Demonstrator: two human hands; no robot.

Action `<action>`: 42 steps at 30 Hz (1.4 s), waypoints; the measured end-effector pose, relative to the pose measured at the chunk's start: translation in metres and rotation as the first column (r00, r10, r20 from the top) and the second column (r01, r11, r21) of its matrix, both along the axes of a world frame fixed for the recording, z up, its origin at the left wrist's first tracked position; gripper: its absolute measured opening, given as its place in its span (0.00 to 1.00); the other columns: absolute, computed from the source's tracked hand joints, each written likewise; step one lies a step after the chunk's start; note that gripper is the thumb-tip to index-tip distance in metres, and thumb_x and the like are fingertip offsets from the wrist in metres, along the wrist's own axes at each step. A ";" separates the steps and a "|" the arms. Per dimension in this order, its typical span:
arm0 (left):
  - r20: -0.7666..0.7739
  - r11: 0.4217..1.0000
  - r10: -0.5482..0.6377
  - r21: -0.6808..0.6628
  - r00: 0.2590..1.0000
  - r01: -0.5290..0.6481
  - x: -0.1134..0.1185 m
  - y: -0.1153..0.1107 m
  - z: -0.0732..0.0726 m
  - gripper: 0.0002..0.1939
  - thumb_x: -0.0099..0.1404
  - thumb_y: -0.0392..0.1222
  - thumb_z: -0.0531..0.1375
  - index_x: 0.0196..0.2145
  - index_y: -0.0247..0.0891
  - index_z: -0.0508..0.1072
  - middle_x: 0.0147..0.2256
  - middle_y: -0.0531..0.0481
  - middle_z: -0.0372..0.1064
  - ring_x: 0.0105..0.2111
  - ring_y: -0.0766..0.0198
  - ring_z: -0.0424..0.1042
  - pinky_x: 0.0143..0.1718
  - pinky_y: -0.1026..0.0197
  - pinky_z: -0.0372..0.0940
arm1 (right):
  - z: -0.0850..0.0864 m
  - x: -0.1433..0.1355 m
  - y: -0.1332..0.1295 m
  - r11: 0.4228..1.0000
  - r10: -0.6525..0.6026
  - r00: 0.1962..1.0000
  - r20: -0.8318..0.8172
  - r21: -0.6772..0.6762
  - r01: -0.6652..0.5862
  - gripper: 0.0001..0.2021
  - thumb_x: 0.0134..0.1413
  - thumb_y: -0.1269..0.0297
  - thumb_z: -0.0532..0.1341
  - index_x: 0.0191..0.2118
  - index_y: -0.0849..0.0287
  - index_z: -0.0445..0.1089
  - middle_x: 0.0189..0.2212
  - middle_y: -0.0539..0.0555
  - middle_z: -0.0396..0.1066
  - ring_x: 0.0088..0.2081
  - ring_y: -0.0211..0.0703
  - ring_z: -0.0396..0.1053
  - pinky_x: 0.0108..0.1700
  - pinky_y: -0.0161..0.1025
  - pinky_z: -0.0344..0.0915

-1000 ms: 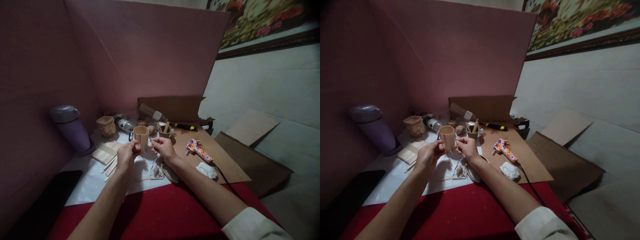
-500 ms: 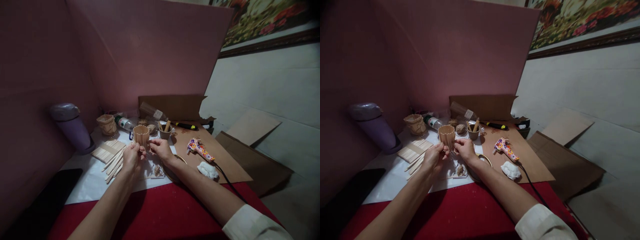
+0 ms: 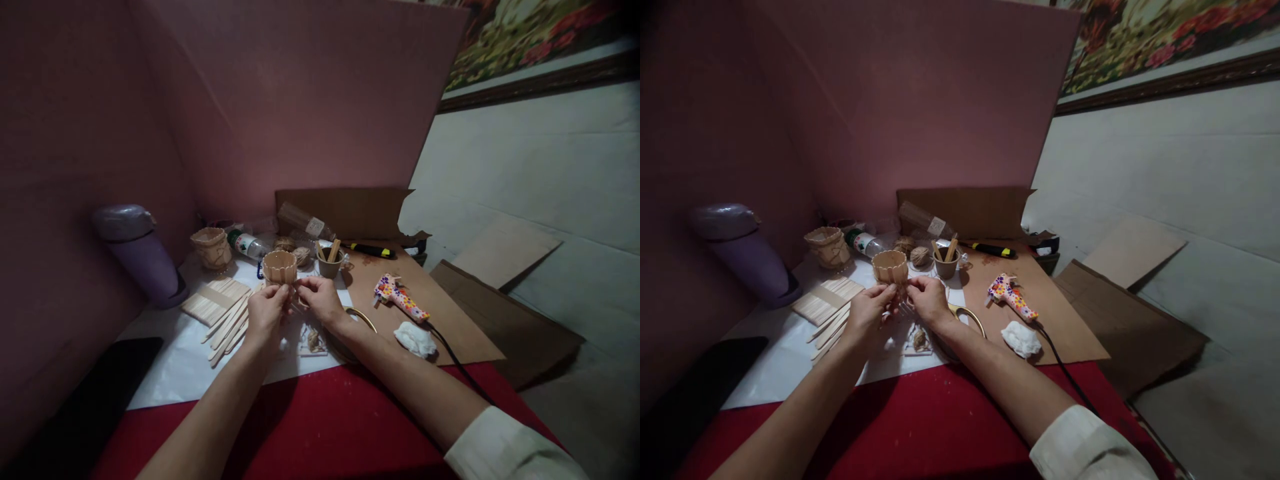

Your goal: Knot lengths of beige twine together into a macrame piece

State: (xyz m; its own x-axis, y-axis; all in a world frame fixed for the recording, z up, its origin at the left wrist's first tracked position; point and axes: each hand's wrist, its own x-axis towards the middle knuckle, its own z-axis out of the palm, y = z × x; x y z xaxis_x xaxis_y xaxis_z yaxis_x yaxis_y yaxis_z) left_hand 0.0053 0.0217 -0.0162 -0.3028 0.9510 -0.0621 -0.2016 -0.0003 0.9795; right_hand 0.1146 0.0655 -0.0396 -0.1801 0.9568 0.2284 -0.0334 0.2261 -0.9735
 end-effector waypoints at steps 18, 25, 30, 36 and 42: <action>0.199 0.992 -0.116 -0.026 0.973 0.123 -0.008 0.006 0.003 0.12 0.40 0.40 0.69 0.20 0.30 0.71 0.17 0.52 0.66 0.14 0.72 0.62 0.15 0.70 0.55 | 0.009 0.004 -0.006 0.993 0.062 0.998 -0.030 -0.094 -0.065 0.13 0.38 0.57 0.64 0.20 0.62 0.66 0.15 0.47 0.62 0.19 0.31 0.53 0.23 0.32 0.50; 0.141 0.993 -0.119 0.014 0.983 0.118 -0.006 0.009 -0.005 0.12 0.40 0.40 0.69 0.19 0.30 0.72 0.14 0.51 0.64 0.13 0.72 0.61 0.12 0.70 0.51 | 0.005 0.004 -0.007 1.000 0.004 0.991 0.133 0.022 -0.007 0.09 0.41 0.63 0.60 0.19 0.61 0.65 0.15 0.46 0.62 0.20 0.32 0.54 0.23 0.31 0.50; 0.080 0.992 -0.124 0.025 0.989 0.122 -0.004 0.008 -0.007 0.13 0.42 0.44 0.68 0.19 0.30 0.73 0.12 0.53 0.62 0.11 0.72 0.58 0.11 0.69 0.49 | 0.004 0.006 -0.007 0.992 -0.046 0.973 0.228 0.124 0.018 0.09 0.43 0.64 0.57 0.18 0.60 0.64 0.16 0.46 0.61 0.22 0.34 0.55 0.24 0.31 0.51; 0.108 0.997 -0.080 0.005 0.991 0.080 -0.001 0.008 -0.007 0.12 0.40 0.42 0.68 0.19 0.31 0.72 0.12 0.53 0.62 0.11 0.72 0.58 0.12 0.69 0.49 | 0.007 0.007 -0.011 0.985 -0.065 0.960 0.273 0.171 0.018 0.08 0.44 0.66 0.56 0.19 0.60 0.64 0.16 0.45 0.60 0.22 0.34 0.55 0.25 0.32 0.51; 0.123 1.000 -0.028 -0.006 0.992 0.029 0.004 0.000 0.006 0.09 0.41 0.39 0.66 0.19 0.32 0.71 0.14 0.55 0.62 0.13 0.73 0.58 0.13 0.70 0.50 | 0.005 0.006 -0.008 0.994 -0.032 0.979 0.201 0.106 0.011 0.07 0.42 0.66 0.56 0.18 0.59 0.62 0.15 0.45 0.60 0.21 0.34 0.55 0.23 0.31 0.51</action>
